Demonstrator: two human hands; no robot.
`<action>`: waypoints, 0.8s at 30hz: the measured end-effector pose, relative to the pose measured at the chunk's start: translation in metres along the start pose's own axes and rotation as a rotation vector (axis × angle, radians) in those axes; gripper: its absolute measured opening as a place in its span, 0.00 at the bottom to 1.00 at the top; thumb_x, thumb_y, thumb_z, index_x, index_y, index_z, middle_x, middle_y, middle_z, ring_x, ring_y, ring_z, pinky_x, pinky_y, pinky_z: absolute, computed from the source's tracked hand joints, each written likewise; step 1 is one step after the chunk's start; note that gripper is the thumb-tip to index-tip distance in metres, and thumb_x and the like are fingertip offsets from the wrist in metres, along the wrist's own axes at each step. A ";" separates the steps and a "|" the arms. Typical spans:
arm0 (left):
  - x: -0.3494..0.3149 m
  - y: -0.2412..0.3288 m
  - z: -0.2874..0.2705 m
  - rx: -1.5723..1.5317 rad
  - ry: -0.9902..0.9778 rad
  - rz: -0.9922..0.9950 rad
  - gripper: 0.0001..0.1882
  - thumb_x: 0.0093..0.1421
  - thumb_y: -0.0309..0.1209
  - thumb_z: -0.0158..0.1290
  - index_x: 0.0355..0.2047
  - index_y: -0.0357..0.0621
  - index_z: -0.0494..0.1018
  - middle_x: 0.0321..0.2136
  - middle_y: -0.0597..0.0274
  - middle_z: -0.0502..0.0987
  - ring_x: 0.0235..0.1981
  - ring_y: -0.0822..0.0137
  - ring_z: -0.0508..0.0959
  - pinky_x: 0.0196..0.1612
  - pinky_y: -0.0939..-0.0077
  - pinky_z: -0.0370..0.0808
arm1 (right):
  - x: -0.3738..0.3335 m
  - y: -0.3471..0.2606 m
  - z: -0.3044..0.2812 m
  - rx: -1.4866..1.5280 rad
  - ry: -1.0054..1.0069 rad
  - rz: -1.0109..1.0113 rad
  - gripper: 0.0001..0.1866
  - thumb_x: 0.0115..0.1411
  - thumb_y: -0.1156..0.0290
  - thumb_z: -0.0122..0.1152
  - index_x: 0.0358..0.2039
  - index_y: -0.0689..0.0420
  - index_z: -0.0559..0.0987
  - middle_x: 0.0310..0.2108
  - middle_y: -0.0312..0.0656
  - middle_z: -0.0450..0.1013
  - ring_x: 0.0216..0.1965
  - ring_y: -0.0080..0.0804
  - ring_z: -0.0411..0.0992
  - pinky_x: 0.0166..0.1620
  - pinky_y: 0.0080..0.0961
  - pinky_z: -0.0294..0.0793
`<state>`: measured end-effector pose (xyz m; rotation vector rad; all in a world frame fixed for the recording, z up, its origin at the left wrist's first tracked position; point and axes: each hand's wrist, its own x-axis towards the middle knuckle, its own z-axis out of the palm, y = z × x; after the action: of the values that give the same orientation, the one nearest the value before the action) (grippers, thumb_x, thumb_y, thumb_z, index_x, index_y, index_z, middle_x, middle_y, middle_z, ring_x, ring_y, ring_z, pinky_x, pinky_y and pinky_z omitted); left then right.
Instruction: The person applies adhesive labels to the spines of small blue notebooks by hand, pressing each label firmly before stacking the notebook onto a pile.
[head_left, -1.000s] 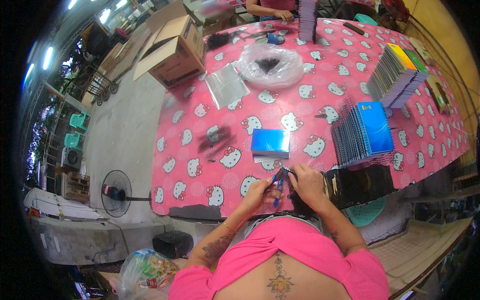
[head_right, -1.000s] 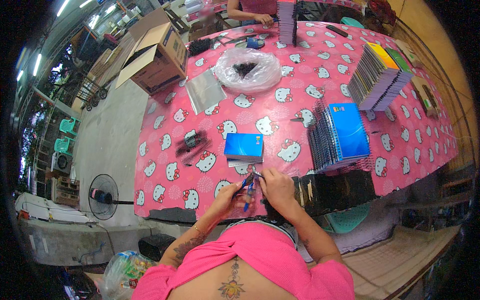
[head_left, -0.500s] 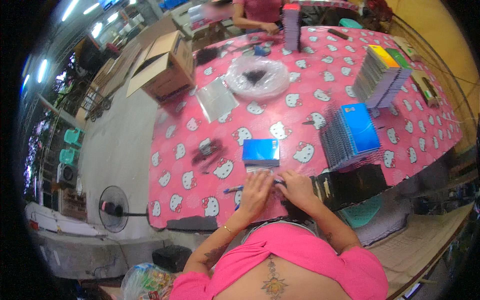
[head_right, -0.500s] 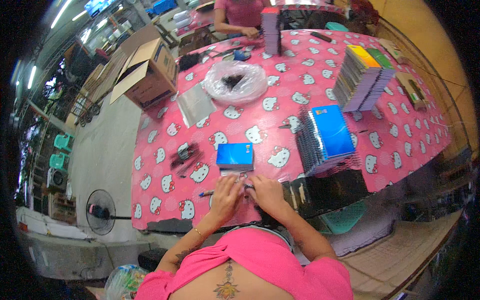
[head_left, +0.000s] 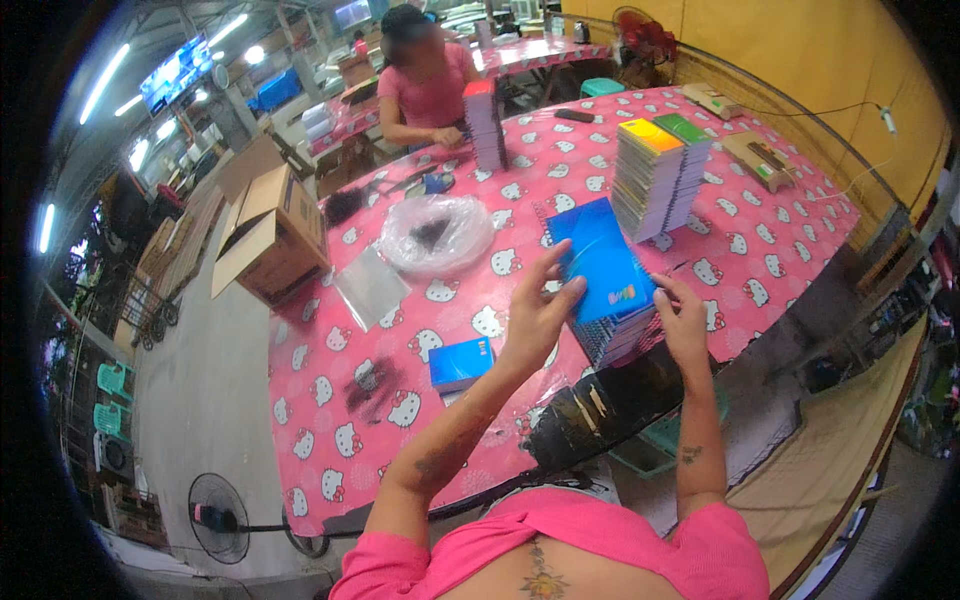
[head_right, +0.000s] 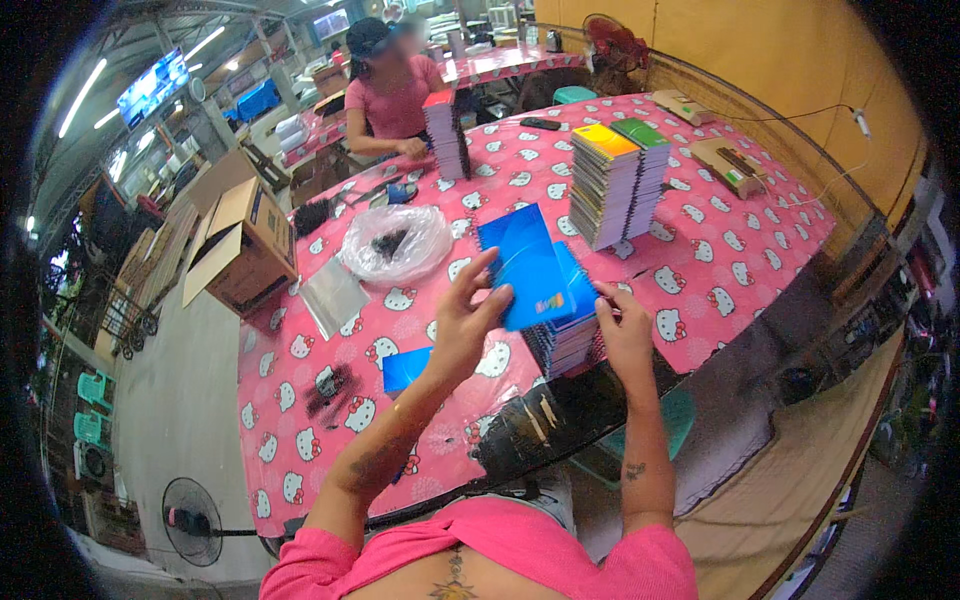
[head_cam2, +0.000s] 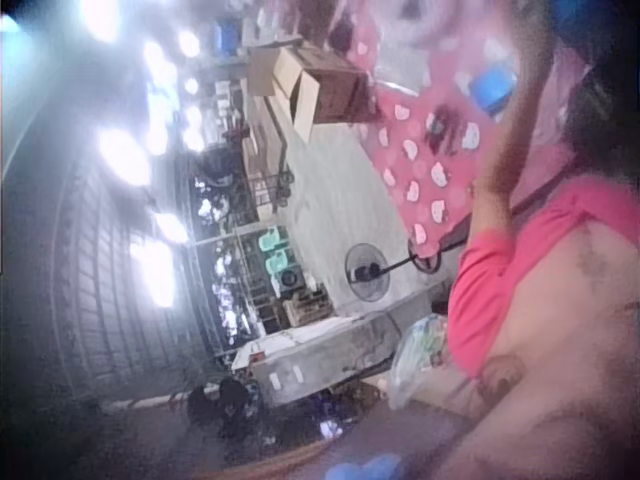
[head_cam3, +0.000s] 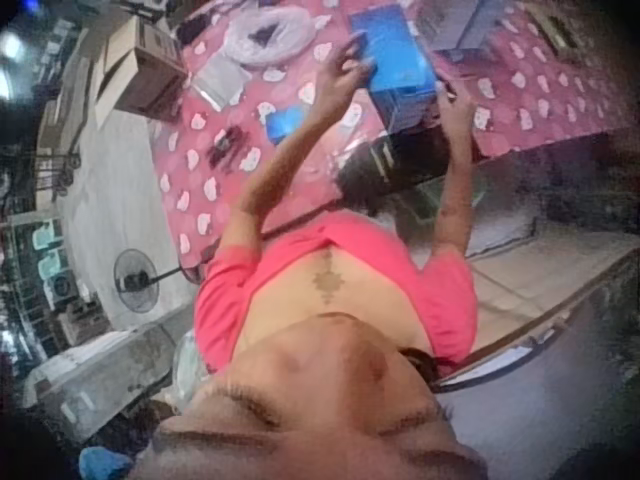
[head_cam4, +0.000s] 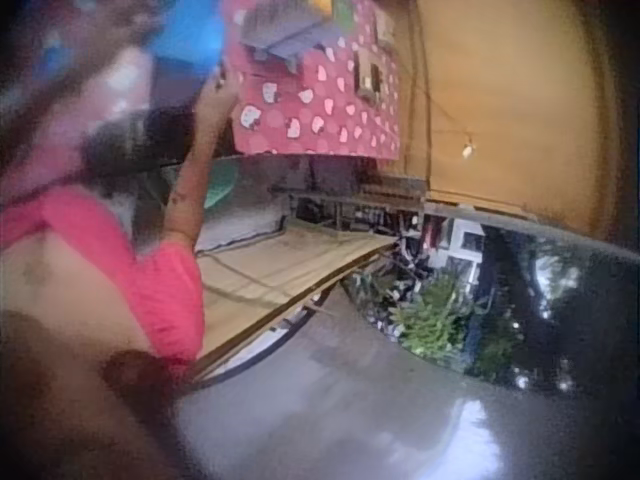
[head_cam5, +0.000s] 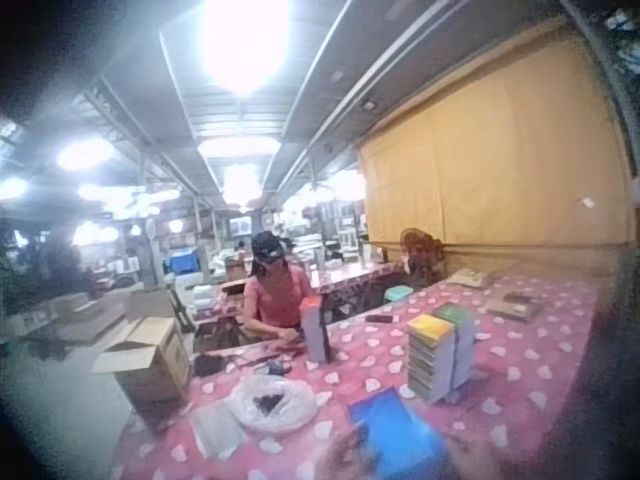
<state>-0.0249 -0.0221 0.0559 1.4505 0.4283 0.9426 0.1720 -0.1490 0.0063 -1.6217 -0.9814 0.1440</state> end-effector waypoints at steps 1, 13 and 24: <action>0.013 -0.008 0.009 0.169 -0.018 -0.011 0.26 0.64 0.31 0.58 0.61 0.41 0.68 0.36 0.55 0.76 0.36 0.68 0.81 0.34 0.75 0.76 | 0.001 0.002 0.000 -0.019 0.004 0.005 0.15 0.64 0.75 0.58 0.51 0.60 0.81 0.44 0.46 0.81 0.41 0.30 0.79 0.46 0.28 0.78; 0.022 -0.035 0.029 0.843 -0.101 0.058 0.25 0.60 0.45 0.60 0.52 0.42 0.75 0.33 0.48 0.78 0.33 0.53 0.79 0.39 0.58 0.76 | 0.001 0.033 -0.004 0.228 -0.004 0.114 0.16 0.67 0.72 0.53 0.51 0.65 0.80 0.45 0.46 0.79 0.48 0.33 0.76 0.53 0.28 0.72; 0.101 -0.043 0.029 1.343 -0.260 0.163 0.17 0.65 0.38 0.51 0.49 0.44 0.77 0.42 0.51 0.81 0.45 0.49 0.80 0.62 0.34 0.59 | 0.000 -0.007 0.066 -0.323 0.261 -0.540 0.10 0.64 0.66 0.55 0.41 0.55 0.79 0.40 0.43 0.75 0.44 0.43 0.72 0.51 0.43 0.66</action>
<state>0.0688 0.0411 0.0481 2.8090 0.8234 0.5164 0.1303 -0.0995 -0.0090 -1.5500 -1.2411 -0.6051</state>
